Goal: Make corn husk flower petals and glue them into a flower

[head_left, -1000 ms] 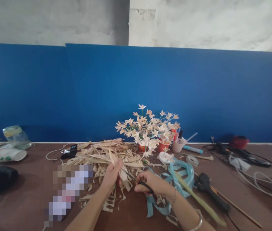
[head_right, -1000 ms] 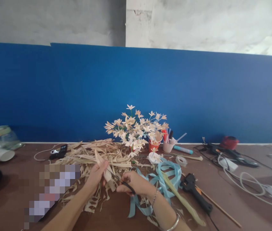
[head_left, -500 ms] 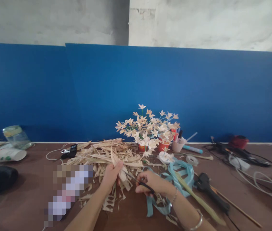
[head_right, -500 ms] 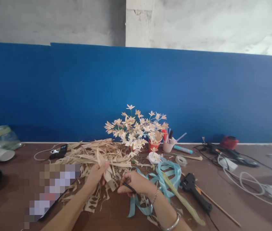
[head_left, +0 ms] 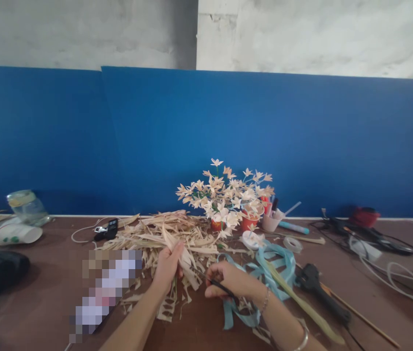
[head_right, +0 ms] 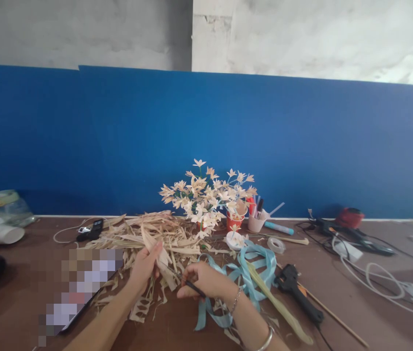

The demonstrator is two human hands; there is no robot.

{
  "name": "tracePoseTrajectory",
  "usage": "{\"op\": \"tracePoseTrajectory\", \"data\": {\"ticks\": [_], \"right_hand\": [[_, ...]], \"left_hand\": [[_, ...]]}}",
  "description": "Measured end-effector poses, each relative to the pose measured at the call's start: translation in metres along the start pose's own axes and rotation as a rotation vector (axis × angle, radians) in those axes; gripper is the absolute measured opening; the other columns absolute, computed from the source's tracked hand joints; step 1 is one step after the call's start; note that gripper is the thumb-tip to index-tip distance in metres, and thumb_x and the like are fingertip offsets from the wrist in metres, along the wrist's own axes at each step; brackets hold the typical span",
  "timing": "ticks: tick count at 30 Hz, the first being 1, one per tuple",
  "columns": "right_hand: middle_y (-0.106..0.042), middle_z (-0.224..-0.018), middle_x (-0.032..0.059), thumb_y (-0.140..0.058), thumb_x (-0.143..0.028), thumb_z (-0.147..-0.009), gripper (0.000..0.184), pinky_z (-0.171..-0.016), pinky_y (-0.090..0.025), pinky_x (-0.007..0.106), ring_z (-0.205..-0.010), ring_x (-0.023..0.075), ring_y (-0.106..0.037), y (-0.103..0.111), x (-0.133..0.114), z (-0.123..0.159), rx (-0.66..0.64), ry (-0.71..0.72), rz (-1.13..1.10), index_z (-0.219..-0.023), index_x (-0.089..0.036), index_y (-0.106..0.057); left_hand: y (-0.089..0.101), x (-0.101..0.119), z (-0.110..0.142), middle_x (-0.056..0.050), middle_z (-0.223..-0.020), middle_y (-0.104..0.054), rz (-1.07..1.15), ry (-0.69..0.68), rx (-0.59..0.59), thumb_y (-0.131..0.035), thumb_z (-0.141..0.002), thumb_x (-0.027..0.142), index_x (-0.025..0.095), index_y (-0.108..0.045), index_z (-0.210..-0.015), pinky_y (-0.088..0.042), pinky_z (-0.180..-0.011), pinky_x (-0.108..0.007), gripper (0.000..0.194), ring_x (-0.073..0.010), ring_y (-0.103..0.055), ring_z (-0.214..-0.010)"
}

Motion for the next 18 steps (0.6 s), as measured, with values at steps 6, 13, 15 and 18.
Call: {"op": "tracePoseTrajectory", "data": {"ticks": [6, 13, 15, 18], "right_hand": [[-0.044, -0.043, -0.0078, -0.073, -0.046, -0.059, 0.037, -0.034, -0.024, 0.016, -0.036, 0.0049, -0.034, 0.0010, -0.0013, -0.0008, 0.018, 0.040, 0.049, -0.070, -0.016, -0.055], [-0.045, -0.049, -0.0064, -0.073, -0.048, -0.058, 0.039, -0.039, -0.024, 0.016, -0.043, 0.0049, -0.035, 0.0062, 0.0006, -0.0043, 0.056, 0.078, 0.143, -0.073, -0.014, -0.059], [-0.045, -0.049, -0.0064, -0.073, -0.048, -0.058, 0.040, -0.039, -0.024, 0.016, -0.044, 0.0048, -0.034, 0.0070, 0.0013, -0.0052, 0.066, 0.079, 0.157, -0.073, -0.014, -0.060], [-0.044, -0.050, -0.0063, -0.073, -0.047, -0.058, 0.039, -0.040, -0.024, 0.016, -0.044, 0.0050, -0.034, 0.0075, 0.0003, -0.0057, 0.077, 0.096, 0.170, -0.073, -0.014, -0.061]], "left_hand": [[-0.0010, -0.0016, -0.0005, 0.002, -0.034, -0.049, -0.036, -0.004, -0.015, -0.060, -0.064, 0.058, 0.015, -0.050, -0.050, -0.023, -0.026, -0.017, 0.047, -0.0066, -0.037, -0.024], [0.0009, -0.0060, -0.0024, 0.003, -0.035, -0.049, -0.022, 0.010, -0.004, -0.060, -0.065, 0.057, 0.016, -0.049, -0.053, -0.026, -0.026, -0.017, 0.044, -0.0074, -0.039, -0.025], [0.0020, -0.0084, -0.0036, 0.004, -0.035, -0.049, -0.006, 0.021, 0.003, -0.060, -0.065, 0.057, 0.016, -0.048, -0.053, -0.027, -0.026, -0.018, 0.044, -0.0078, -0.039, -0.025], [0.0026, -0.0099, -0.0051, 0.005, -0.034, -0.047, -0.001, 0.020, 0.003, -0.060, -0.066, 0.056, 0.017, -0.047, -0.053, -0.028, -0.026, -0.018, 0.043, -0.0082, -0.040, -0.025]]}}
Point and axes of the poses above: each hand's wrist, its own z-axis away from the middle knuckle, its own y-axis out of the back of the hand, x = y × z, the point moved 9 cm from there along -z, towards the middle knuckle
